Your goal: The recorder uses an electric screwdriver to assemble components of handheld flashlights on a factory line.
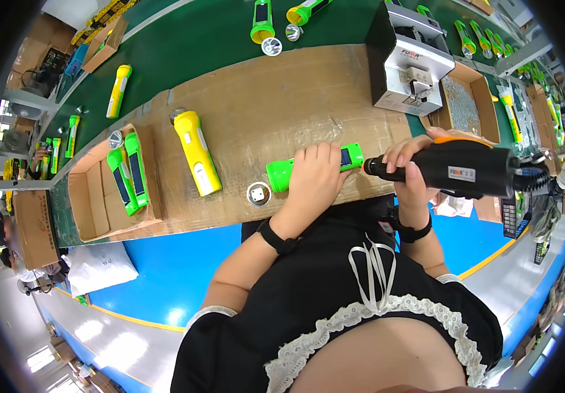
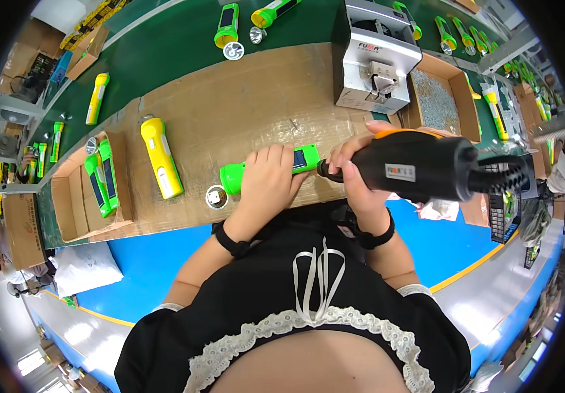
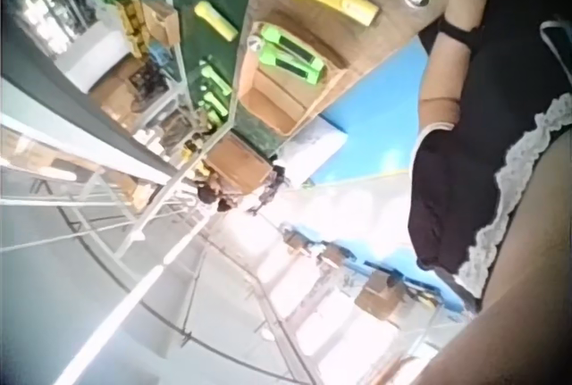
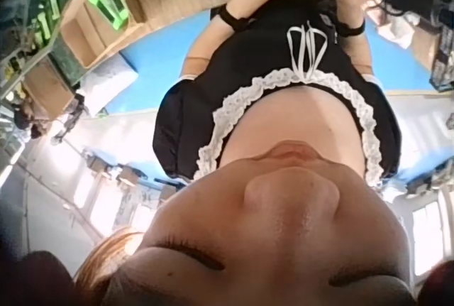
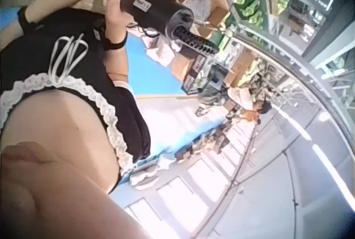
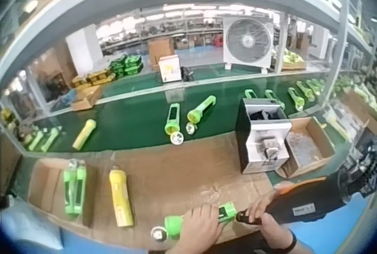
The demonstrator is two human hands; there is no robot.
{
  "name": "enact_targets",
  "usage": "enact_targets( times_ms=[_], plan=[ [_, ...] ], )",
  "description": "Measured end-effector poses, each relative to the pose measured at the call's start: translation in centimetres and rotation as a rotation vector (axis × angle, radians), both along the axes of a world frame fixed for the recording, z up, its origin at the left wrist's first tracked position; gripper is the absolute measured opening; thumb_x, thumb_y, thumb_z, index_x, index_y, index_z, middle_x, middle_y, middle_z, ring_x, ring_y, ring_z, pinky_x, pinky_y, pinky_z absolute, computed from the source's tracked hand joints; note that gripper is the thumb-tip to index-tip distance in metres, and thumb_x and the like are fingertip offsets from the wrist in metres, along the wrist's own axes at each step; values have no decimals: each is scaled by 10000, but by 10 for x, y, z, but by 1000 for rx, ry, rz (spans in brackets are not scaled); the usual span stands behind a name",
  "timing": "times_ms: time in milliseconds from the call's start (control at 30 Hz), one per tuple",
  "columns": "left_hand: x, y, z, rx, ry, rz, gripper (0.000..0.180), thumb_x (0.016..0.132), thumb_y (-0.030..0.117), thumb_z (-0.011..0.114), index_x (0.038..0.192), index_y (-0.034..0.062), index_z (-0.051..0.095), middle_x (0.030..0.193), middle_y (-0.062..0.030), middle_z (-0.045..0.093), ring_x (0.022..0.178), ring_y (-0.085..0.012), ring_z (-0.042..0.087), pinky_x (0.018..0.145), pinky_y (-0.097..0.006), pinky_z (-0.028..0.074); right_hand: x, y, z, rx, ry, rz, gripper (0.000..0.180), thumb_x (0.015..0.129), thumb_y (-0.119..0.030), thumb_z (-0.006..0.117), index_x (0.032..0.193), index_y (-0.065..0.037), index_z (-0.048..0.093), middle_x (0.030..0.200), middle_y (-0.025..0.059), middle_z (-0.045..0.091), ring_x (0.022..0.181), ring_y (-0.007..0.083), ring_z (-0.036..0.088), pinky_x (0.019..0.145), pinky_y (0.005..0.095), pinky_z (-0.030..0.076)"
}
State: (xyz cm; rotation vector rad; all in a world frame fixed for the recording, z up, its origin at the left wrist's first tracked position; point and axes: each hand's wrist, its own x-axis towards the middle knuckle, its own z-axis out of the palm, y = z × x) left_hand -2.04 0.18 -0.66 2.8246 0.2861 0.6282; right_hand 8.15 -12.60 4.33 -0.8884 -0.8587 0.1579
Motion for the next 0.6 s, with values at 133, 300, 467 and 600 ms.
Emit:
enact_targets(
  times_ms=[133, 300, 467, 600],
  plan=[
    [1, 3, -1, -7, -9, -16, 486, 715, 349, 700, 1026, 14, 534, 897, -99, 548, 833, -257, 534, 714, -354, 390, 0, 5, -7, -44, -18, 4, 527, 829, -23, 580, 1265, -36, 283, 757, 86, 511, 643, 175, 529, 678, 351, 473],
    [2, 7, 5, -51, 2, -12, 497, 711, 363, 710, 1028, 19, 543, 896, -96, 544, 847, -256, 537, 728, -357, 398, -1, 2, 14, 73, 8, -31, 569, 829, -145, 627, 1284, -59, 296, 756, 72, 496, 635, 194, 534, 662, 365, 477],
    [6, 21, 11, -66, 93, -23, 551, 672, 410, 733, 1039, 37, 562, 879, -93, 535, 854, -251, 537, 751, -363, 411, 14, 8, 27, 174, -73, -81, 533, 816, -170, 556, 1290, -64, 336, 771, 77, 505, 602, 190, 510, 616, 366, 446],
    [9, 28, 9, -89, -11, -25, 529, 654, 429, 734, 997, 57, 582, 866, -91, 547, 846, -253, 542, 741, -361, 412, 17, 18, 22, 188, -38, -156, 537, 825, -181, 538, 1307, -74, 327, 780, 73, 509, 626, 198, 513, 652, 389, 438]
  ],
)
